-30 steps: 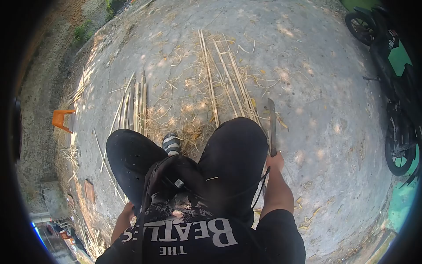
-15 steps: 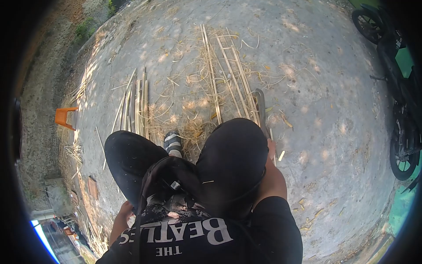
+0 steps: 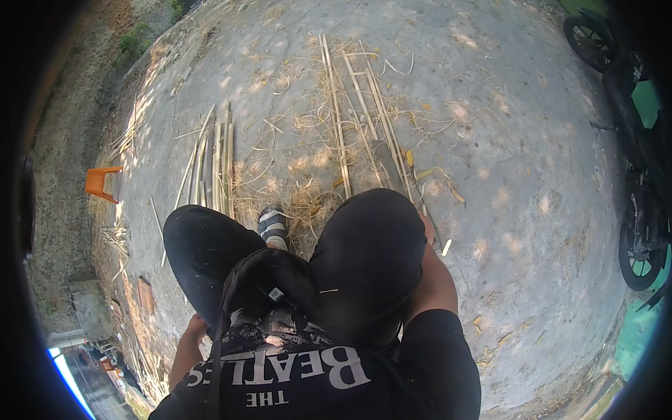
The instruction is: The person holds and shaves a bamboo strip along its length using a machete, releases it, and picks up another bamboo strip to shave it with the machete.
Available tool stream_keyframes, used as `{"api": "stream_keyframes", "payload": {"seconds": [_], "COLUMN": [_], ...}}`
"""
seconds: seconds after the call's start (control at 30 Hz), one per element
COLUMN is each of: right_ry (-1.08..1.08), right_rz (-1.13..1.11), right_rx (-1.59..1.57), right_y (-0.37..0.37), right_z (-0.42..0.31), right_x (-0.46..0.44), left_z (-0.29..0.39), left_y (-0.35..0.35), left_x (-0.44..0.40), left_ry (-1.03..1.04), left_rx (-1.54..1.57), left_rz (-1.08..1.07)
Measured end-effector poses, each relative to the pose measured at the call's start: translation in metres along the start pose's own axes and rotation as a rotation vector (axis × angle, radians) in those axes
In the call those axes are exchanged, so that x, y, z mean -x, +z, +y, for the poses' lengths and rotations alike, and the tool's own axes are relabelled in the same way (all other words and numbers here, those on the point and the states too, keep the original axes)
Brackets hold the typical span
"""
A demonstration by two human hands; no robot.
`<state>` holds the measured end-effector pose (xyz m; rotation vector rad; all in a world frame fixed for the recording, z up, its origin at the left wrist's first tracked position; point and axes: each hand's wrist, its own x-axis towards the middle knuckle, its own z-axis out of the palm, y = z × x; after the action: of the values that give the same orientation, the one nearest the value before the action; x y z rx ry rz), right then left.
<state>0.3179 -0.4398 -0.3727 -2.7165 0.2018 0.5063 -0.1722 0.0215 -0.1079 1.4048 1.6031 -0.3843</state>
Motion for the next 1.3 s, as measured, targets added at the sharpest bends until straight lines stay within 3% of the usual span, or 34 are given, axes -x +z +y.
{"api": "stream_keyframes", "payload": {"seconds": [0.3, 0.4, 0.53, 0.8, 0.9, 0.97, 1.17, 1.3], "right_ry": [-0.089, -0.032, -0.005, 0.009, -0.117, -0.092, -0.124, -0.191], "right_rz": [0.082, -0.095, -0.151, -0.214, -0.067, -0.068, -0.067, -0.059], "right_rx": [-0.027, -0.004, 0.01, -0.07, -0.014, -0.012, 0.015, 0.028], "right_y": [-0.003, -0.032, -0.051, -0.018, -0.006, 0.002, -0.015, -0.013], "right_z": [-0.002, -0.018, -0.031, -0.03, -0.023, -0.027, -0.046, -0.044], "right_x": [-0.064, -0.085, -0.083, -0.077, -0.068, -0.065, -0.053, -0.059], "left_z": [-0.015, -0.02, -0.033, -0.017, 0.005, 0.024, 0.022, 0.015], "left_y": [-0.009, -0.02, -0.029, -0.021, -0.007, -0.003, 0.002, 0.002], "left_x": [0.001, 0.005, 0.005, 0.003, 0.001, 0.012, 0.016, 0.018], "left_ry": [-0.073, -0.133, -0.127, -0.089, -0.02, -0.041, 0.062, 0.0], "left_rx": [-0.082, -0.21, -0.229, -0.087, -0.043, -0.177, -0.155, -0.002], "left_rz": [0.01, 0.063, 0.085, 0.001, 0.029, 0.044, 0.018, -0.005]}}
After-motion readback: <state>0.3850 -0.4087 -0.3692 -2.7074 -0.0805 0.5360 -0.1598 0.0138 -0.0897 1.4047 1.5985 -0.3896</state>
